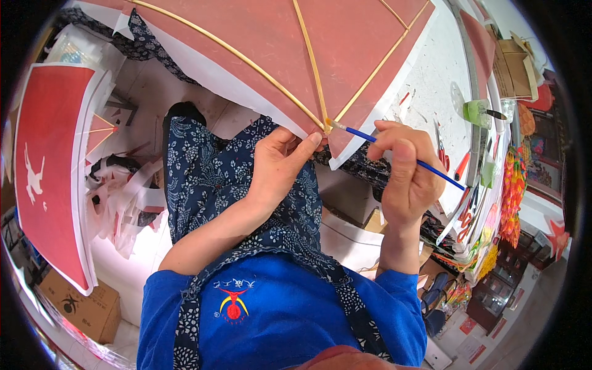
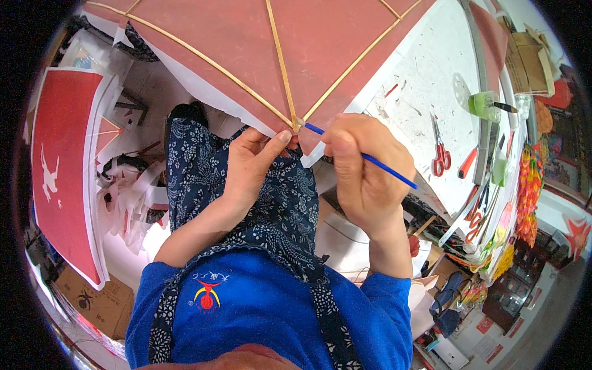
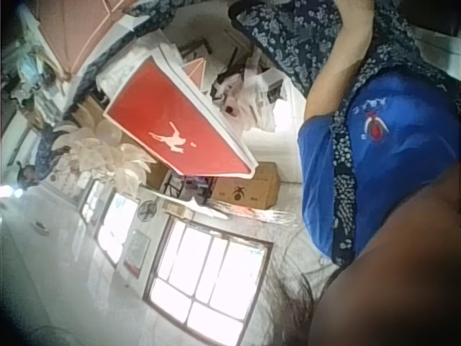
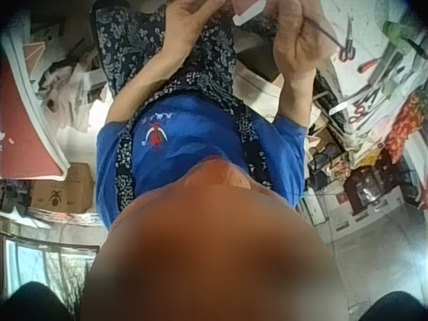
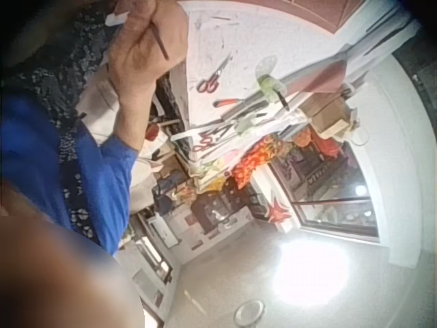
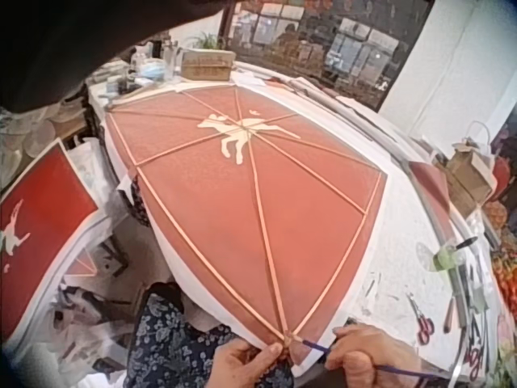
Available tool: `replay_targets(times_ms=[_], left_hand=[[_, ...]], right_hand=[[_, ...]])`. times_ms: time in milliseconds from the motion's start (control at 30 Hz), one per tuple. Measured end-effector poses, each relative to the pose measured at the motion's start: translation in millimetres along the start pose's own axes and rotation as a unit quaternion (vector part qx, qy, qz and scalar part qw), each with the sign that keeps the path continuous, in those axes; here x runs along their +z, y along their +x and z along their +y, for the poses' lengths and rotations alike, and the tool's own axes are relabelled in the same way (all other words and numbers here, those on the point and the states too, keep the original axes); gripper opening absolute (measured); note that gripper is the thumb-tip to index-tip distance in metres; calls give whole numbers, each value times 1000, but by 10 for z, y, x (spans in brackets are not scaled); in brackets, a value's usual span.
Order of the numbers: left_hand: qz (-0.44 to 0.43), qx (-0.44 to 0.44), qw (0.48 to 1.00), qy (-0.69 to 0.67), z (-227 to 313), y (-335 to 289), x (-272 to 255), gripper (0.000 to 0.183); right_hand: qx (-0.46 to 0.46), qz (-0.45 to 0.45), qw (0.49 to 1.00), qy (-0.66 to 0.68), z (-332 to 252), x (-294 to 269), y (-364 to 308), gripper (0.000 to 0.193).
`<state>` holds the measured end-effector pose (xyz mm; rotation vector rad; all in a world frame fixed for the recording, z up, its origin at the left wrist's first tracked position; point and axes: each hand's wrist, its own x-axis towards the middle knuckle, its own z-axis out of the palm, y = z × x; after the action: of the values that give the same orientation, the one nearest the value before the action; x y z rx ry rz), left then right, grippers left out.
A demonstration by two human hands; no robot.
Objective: Manufacturing a decorative paper craft by applying glue to a frame, trimming paper with a utility knife, and cutting edges with scissors.
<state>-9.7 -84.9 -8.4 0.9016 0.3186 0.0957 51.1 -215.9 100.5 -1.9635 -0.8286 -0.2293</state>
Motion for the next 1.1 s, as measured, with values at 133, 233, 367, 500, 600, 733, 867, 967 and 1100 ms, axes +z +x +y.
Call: replay_targets(times_ms=[133,233,367,500,600,733,867,967,1100], left_hand=[[-9,-20,1000,9,15,7,-28,18],[-6,-26,1000,16,11,-4,-28,18],[-7,-21,1000,17,-11,-10,-14,19],[-19,-13,1000,-7,-20,-10,-14,19],[-27,-27,999,2,-7,-12,-27,17],[-20,-16,1000,-1,-6,-12,-16,18],[-12,-27,1000,3,-13,-16,-12,19],[-10,-32,999,1,-13,-12,-23,20],[-22,-32,999,-15,-15,0,-24,21]], right_hand=[[3,-59,997,-54,8,-7,32,12],[5,-42,999,-34,-7,-40,8,16],[26,41,997,56,16,-76,-51,29],[64,65,992,84,104,-78,-89,36],[127,57,985,105,152,-89,-111,36],[124,83,979,138,236,-108,-104,37],[143,78,975,151,285,-96,-143,38],[147,100,971,162,315,-104,-159,37],[96,119,973,174,287,-116,-243,36]])
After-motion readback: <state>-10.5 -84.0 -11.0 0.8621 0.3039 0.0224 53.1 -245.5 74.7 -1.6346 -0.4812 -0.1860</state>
